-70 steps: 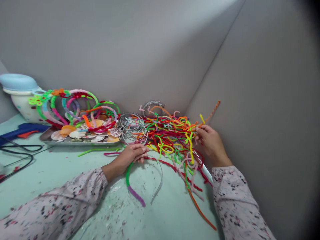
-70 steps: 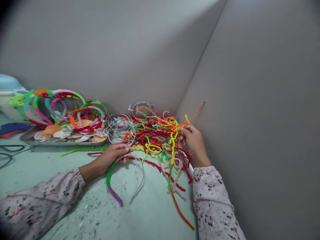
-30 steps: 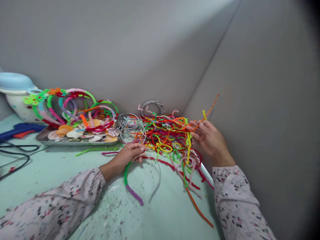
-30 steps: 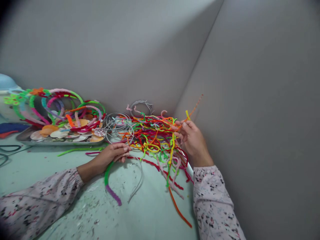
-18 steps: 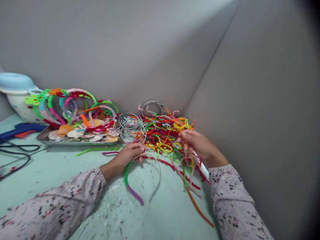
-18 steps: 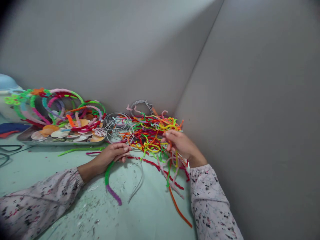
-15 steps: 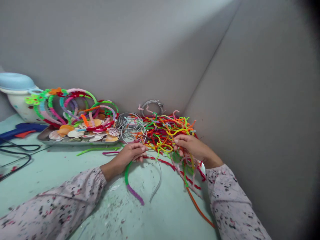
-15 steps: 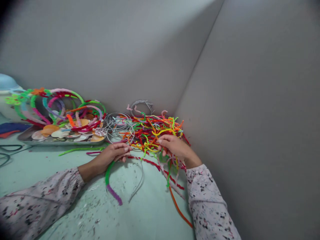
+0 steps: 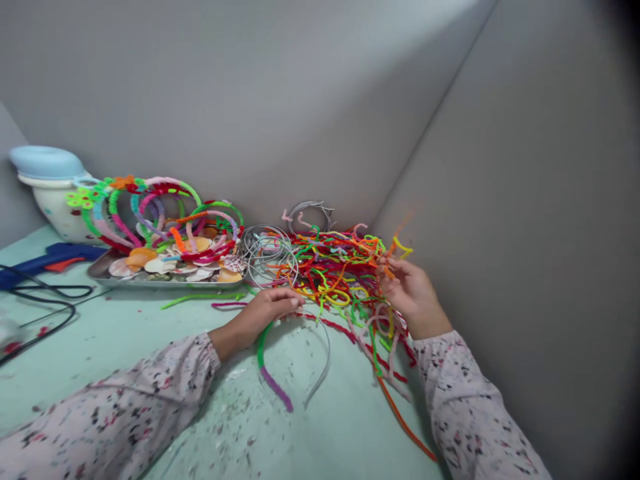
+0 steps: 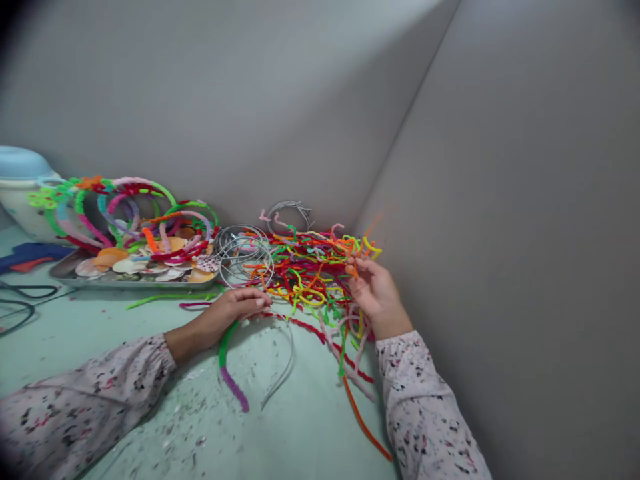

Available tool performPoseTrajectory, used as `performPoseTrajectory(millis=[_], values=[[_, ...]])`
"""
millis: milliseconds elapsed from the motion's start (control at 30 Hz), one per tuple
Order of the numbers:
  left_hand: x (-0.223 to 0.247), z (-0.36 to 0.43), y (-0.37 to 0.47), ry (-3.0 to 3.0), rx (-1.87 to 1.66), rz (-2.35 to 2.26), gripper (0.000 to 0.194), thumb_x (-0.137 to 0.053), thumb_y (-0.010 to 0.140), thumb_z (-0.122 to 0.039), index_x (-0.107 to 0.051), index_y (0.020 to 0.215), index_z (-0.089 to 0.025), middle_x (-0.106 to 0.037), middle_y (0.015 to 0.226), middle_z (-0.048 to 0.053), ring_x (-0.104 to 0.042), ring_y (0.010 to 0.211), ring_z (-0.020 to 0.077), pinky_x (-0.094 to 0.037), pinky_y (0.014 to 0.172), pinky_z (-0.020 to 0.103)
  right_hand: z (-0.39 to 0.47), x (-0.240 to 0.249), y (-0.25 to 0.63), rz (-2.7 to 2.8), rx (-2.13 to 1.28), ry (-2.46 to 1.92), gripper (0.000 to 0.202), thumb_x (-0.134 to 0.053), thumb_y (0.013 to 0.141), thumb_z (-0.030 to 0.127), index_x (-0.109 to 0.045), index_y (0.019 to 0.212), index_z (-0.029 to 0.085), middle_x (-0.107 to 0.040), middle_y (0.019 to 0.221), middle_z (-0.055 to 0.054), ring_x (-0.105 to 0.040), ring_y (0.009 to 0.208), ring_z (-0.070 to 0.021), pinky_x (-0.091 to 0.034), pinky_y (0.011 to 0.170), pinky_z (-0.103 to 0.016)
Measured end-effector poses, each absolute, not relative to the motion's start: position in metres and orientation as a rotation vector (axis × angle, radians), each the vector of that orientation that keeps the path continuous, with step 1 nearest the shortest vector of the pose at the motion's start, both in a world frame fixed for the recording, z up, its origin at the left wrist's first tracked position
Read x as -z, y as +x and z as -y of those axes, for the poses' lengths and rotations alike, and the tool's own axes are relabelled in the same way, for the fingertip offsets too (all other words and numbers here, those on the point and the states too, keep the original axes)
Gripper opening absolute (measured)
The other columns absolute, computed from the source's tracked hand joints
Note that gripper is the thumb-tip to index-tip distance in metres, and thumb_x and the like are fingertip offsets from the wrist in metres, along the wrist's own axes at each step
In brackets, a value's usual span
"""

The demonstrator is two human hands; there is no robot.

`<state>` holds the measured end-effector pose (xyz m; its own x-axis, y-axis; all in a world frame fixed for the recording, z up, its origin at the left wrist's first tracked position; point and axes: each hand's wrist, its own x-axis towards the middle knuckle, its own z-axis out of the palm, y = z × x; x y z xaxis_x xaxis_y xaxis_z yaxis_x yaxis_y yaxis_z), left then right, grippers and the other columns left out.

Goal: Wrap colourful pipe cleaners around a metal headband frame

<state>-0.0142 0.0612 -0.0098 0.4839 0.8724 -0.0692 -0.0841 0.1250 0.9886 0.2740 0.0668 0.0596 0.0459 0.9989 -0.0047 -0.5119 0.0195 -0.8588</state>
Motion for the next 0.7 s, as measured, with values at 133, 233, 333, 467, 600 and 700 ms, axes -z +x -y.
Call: performPoseTrajectory(millis=[133, 233, 333, 467, 600, 700], values=[[0.008, -0.060, -0.015, 1.257, -0.837, -0.784, 0.026, -0.067, 0.074, -0.036, -0.069, 0.089, -0.014, -0.067, 0.085, 0.007, -0.057, 0.069, 0.0125, -0.040, 0.061, 0.023, -0.061, -0.060, 0.265, 0.674, -1.470, -0.807, 0.015, -0.062, 0.066, 0.008, -0.060, 0.078, 0.017, -0.066, 0.069, 0.000, -0.062, 0.060, -0.0078, -0.047, 0.041, -0.010], [0.007, -0.060, -0.015, 1.249, -0.831, -0.786, 0.026, -0.067, 0.074, -0.036, -0.068, 0.088, -0.014, -0.065, 0.078, 0.006, -0.055, 0.064, 0.0116, -0.038, 0.057, 0.022, -0.060, -0.043, 0.238, 0.727, -1.579, -0.862, 0.010, -0.065, 0.068, 0.012, -0.061, 0.076, 0.017, -0.066, 0.070, -0.001, -0.064, 0.062, -0.0097, -0.049, 0.045, -0.013], [0.005, -0.058, -0.016, 1.294, -0.802, -0.800, 0.028, -0.067, 0.074, -0.036, -0.066, 0.090, -0.014, -0.064, 0.072, 0.004, -0.052, 0.058, 0.0107, -0.035, 0.052, 0.021, -0.058, -0.024, 0.209, 0.801, -1.672, -0.849, 0.012, -0.069, 0.070, 0.014, -0.062, 0.079, 0.017, -0.066, 0.073, 0.000, -0.064, 0.066, -0.0088, -0.050, 0.051, -0.013], [0.001, -0.057, -0.015, 1.399, -0.764, -0.827, 0.032, -0.066, 0.074, -0.039, -0.066, 0.095, -0.015, -0.061, 0.067, 0.001, -0.050, 0.055, 0.0099, -0.031, 0.048, 0.019, -0.051, -0.009, 0.181, 0.878, -1.710, -0.825, 0.013, -0.071, 0.072, 0.021, -0.061, 0.081, 0.018, -0.064, 0.073, 0.002, -0.062, 0.066, -0.0078, -0.051, 0.056, -0.015], [-0.001, -0.056, -0.013, 1.447, -0.736, -0.855, 0.033, -0.067, 0.071, -0.035, -0.065, 0.098, -0.016, -0.058, 0.062, -0.002, -0.048, 0.054, 0.0095, -0.029, 0.046, 0.019, -0.048, -0.001, 0.170, 0.914, -1.581, -0.839, 0.018, -0.073, 0.072, 0.026, -0.061, 0.083, 0.018, -0.063, 0.075, 0.002, -0.059, 0.063, -0.0073, -0.050, 0.055, -0.015], [0.000, -0.055, -0.012, 1.450, -0.732, -0.820, 0.031, -0.068, 0.072, -0.034, -0.065, 0.095, -0.015, -0.058, 0.065, -0.002, -0.046, 0.055, 0.0090, -0.030, 0.049, 0.019, -0.048, 0.006, 0.169, 0.882, -1.473, -0.862, 0.020, -0.073, 0.072, 0.029, -0.061, 0.085, 0.018, -0.063, 0.076, 0.001, -0.058, 0.063, -0.0080, -0.049, 0.052, -0.016]])
